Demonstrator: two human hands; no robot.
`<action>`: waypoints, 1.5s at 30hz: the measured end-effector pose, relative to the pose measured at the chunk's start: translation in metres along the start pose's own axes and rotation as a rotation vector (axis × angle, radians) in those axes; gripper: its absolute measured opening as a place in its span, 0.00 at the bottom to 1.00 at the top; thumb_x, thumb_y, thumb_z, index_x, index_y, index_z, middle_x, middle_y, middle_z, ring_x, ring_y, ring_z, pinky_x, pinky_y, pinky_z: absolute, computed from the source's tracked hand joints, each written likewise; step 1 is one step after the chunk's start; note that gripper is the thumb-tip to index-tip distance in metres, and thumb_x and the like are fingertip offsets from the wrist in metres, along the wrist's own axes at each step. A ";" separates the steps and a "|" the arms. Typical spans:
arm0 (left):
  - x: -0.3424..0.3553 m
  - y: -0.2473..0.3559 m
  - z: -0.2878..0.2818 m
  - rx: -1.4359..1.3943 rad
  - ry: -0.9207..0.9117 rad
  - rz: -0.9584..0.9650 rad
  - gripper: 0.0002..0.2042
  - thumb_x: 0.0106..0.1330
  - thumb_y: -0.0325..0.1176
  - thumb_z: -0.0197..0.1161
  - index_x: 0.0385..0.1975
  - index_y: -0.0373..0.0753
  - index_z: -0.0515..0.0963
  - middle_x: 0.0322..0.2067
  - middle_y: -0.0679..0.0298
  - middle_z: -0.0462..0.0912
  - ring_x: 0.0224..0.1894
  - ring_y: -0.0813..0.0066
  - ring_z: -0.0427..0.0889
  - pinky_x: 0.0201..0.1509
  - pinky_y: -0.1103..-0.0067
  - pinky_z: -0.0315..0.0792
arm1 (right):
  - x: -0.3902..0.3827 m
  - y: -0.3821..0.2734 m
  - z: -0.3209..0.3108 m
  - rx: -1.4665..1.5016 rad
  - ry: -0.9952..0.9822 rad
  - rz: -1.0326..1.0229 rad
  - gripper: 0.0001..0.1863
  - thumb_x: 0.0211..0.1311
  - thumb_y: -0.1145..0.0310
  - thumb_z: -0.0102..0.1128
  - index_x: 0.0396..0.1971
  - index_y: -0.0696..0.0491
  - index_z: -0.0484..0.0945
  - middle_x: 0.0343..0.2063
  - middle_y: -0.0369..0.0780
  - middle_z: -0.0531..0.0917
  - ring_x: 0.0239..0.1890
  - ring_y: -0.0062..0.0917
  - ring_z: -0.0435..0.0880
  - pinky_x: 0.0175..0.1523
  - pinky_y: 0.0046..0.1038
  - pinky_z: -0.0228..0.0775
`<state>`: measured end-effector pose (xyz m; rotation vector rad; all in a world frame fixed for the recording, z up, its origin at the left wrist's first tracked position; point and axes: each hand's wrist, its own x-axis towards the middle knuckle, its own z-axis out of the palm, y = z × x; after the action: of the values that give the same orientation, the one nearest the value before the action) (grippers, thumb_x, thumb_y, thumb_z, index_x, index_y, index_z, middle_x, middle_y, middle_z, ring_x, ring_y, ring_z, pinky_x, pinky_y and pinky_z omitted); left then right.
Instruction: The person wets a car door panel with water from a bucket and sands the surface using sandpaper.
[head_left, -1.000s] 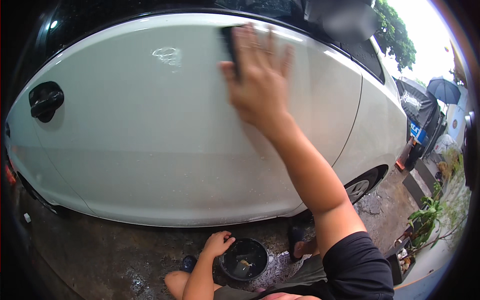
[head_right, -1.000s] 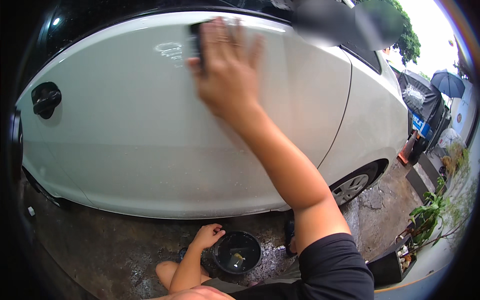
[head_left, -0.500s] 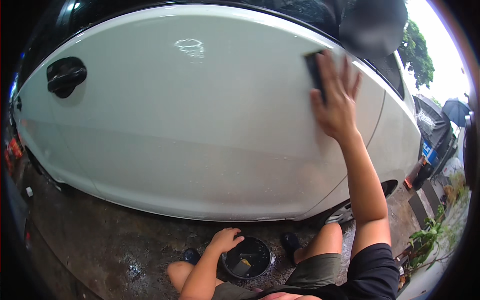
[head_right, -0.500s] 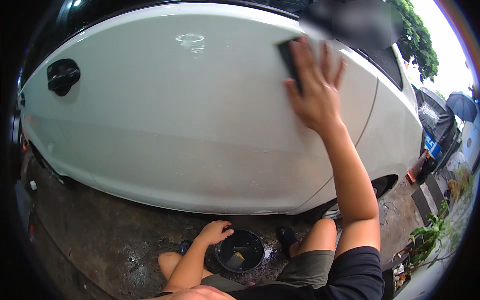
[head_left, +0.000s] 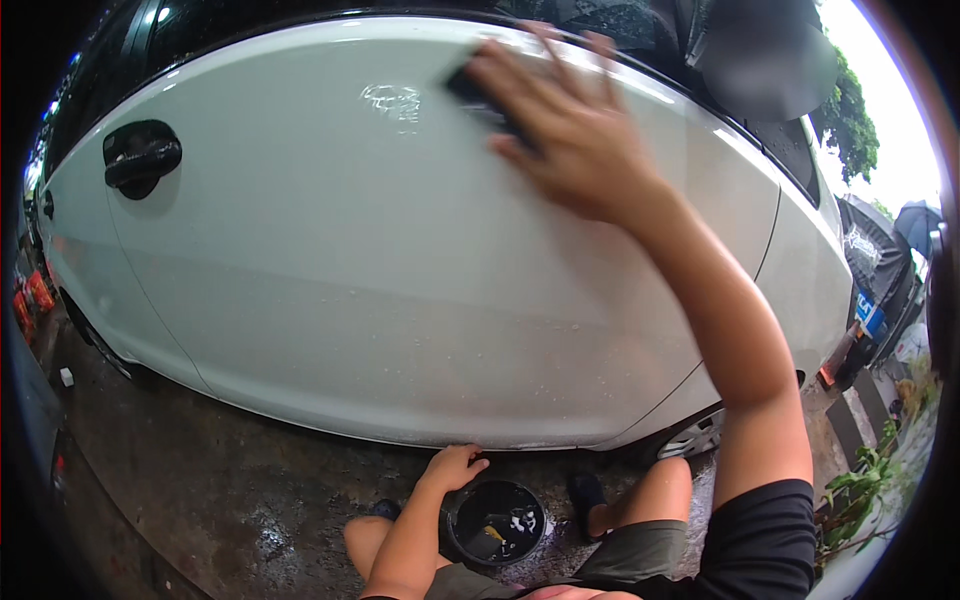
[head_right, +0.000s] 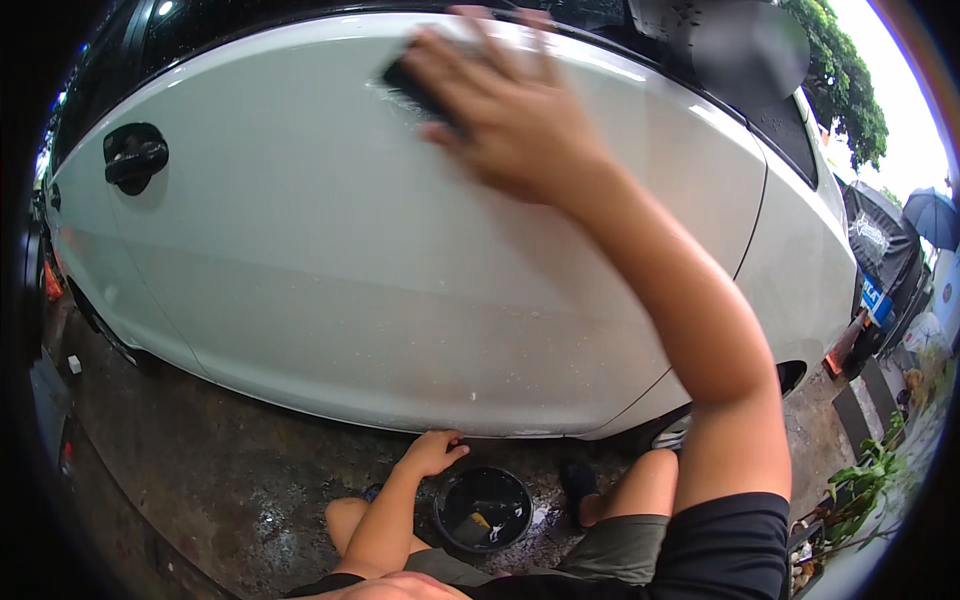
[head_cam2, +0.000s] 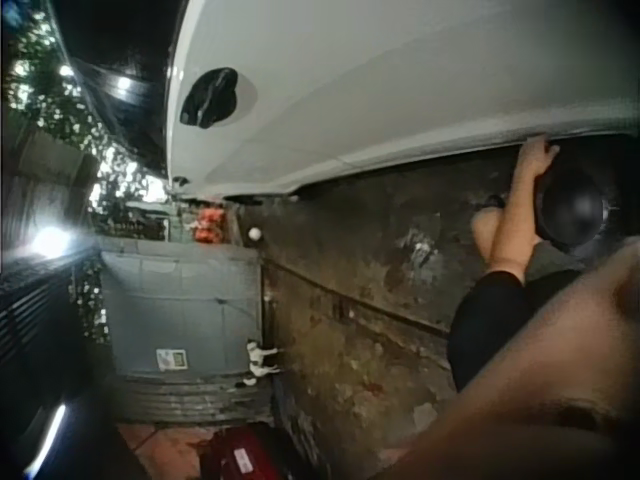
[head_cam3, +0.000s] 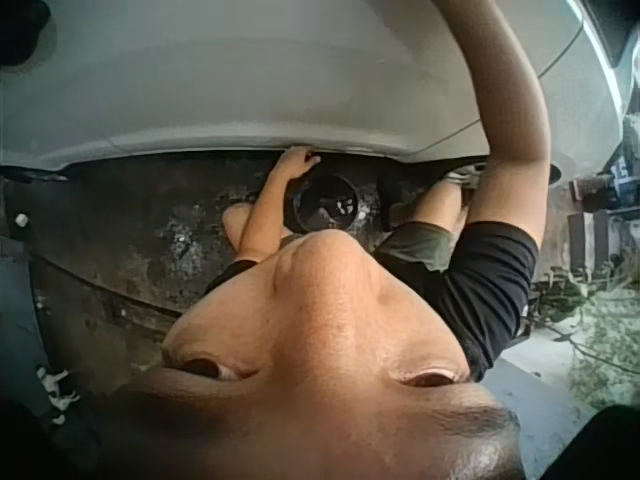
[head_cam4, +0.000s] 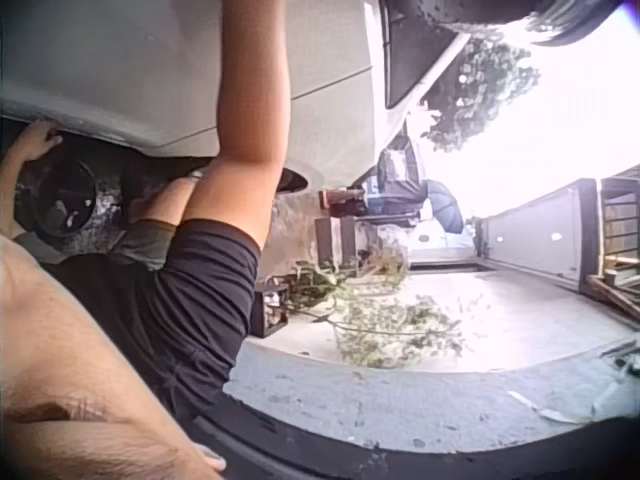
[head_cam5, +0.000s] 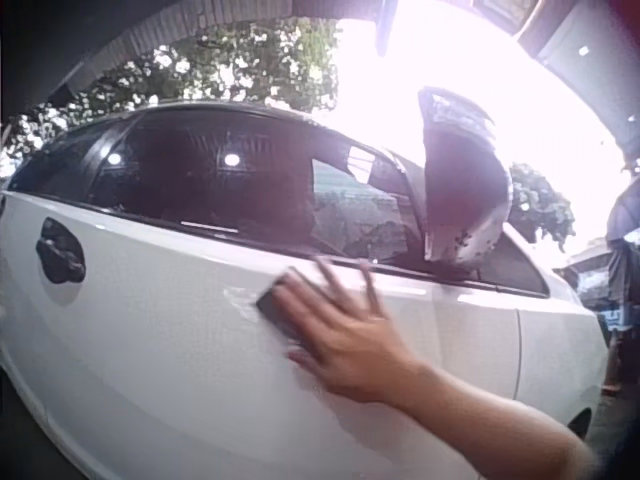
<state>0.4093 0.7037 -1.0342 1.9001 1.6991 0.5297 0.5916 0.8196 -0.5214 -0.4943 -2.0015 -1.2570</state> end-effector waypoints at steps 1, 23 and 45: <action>-0.002 0.001 0.001 -0.008 0.003 -0.004 0.25 0.71 0.51 0.64 0.57 0.37 0.82 0.53 0.51 0.87 0.56 0.49 0.85 0.62 0.61 0.76 | -0.031 0.024 -0.015 -0.025 -0.054 0.023 0.34 0.80 0.44 0.43 0.80 0.41 0.57 0.81 0.32 0.55 0.84 0.35 0.41 0.82 0.59 0.23; -0.036 -0.004 -0.080 -0.032 1.103 -0.018 0.12 0.68 0.39 0.70 0.30 0.35 0.85 0.26 0.54 0.86 0.32 0.50 0.85 0.37 0.64 0.77 | -0.037 0.034 -0.011 0.028 -0.039 -0.022 0.35 0.81 0.41 0.37 0.80 0.40 0.56 0.81 0.31 0.55 0.84 0.32 0.42 0.83 0.57 0.21; 0.062 0.364 -0.337 0.995 1.249 0.716 0.36 0.76 0.58 0.53 0.77 0.41 0.63 0.76 0.57 0.65 0.79 0.56 0.61 0.81 0.56 0.52 | -0.226 0.079 -0.027 0.066 0.176 0.612 0.29 0.80 0.59 0.44 0.76 0.53 0.63 0.76 0.44 0.65 0.81 0.38 0.56 0.83 0.44 0.39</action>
<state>0.4955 0.7834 -0.5482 3.3562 2.1127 1.6341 0.8049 0.8422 -0.6322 -0.8526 -1.5646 -0.8176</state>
